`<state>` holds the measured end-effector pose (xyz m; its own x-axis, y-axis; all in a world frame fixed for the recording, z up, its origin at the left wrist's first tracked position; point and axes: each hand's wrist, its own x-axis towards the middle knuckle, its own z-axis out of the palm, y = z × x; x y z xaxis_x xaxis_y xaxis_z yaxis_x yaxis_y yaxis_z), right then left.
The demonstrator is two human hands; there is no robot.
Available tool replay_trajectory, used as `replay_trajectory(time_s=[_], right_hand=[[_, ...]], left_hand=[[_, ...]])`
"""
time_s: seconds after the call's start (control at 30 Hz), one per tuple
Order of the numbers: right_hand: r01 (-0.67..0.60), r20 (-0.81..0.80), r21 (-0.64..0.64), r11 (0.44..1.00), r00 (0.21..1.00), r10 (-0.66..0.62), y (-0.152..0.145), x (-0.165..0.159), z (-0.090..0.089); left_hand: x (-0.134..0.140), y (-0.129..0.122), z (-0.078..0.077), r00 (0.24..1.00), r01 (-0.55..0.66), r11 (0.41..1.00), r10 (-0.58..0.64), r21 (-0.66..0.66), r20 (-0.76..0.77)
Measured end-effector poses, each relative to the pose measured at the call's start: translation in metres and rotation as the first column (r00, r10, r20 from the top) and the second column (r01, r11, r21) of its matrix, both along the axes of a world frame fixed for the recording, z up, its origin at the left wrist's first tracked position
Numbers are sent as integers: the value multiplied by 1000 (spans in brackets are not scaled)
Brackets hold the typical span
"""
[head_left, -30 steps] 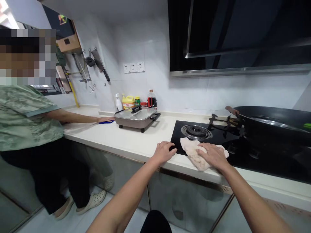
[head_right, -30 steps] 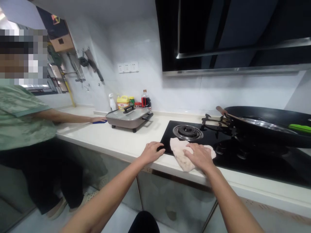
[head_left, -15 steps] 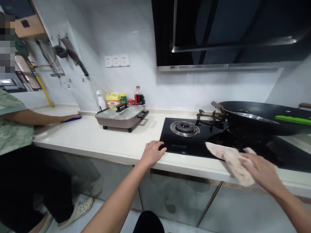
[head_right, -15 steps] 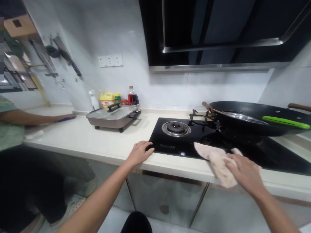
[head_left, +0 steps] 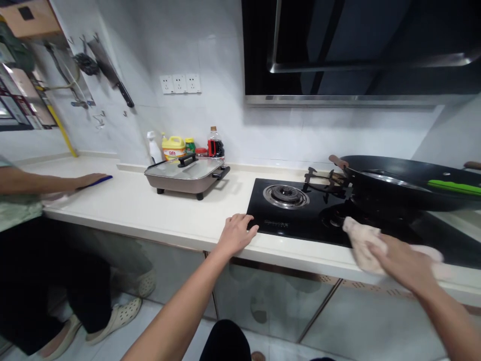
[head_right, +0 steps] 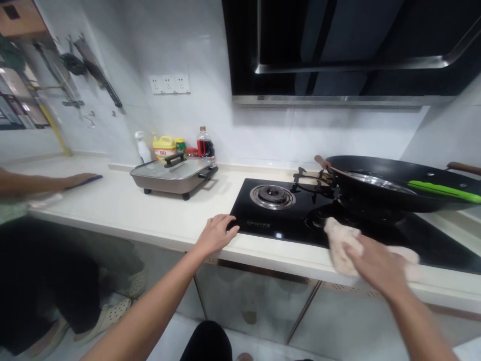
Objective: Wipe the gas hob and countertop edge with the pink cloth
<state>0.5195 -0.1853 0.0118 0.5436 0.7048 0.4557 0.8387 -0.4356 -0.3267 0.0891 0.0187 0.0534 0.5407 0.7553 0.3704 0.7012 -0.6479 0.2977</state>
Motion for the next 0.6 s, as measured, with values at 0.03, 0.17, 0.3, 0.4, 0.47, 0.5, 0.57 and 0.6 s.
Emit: replay_trajectory(time_s=[0.03,0.17,0.3,0.4,0.47,0.5,0.57,0.6], right_hand=[[-41,-14,-51,998,999,40,12,-31,3],[-251,-26,-144,957,968,250,60,-151,25],[-512,31,-113,851,855,518,94,-240,34],[-608,103,-63,791,785,611,101,-275,26],[-615,128,-22,788,780,612,98,-282,19],[-619,136,-7,785,777,614,94,-281,16],[-639,145,4,769,761,632,84,-271,11],[-644,147,7,765,757,637,77,-263,10]], left_hand=[[0,0,1,1000,2,1000,-2,-13,8],[-2,0,5,999,6,998,-3,-60,42],[-5,6,7,997,-9,993,17,-116,69],[-7,12,7,996,-23,990,34,-137,80],[-8,15,7,996,-20,991,32,-133,84],[-8,16,7,996,-15,991,27,-129,86],[-8,16,7,996,1,992,10,-123,88],[-8,16,7,996,8,993,2,-121,87]])
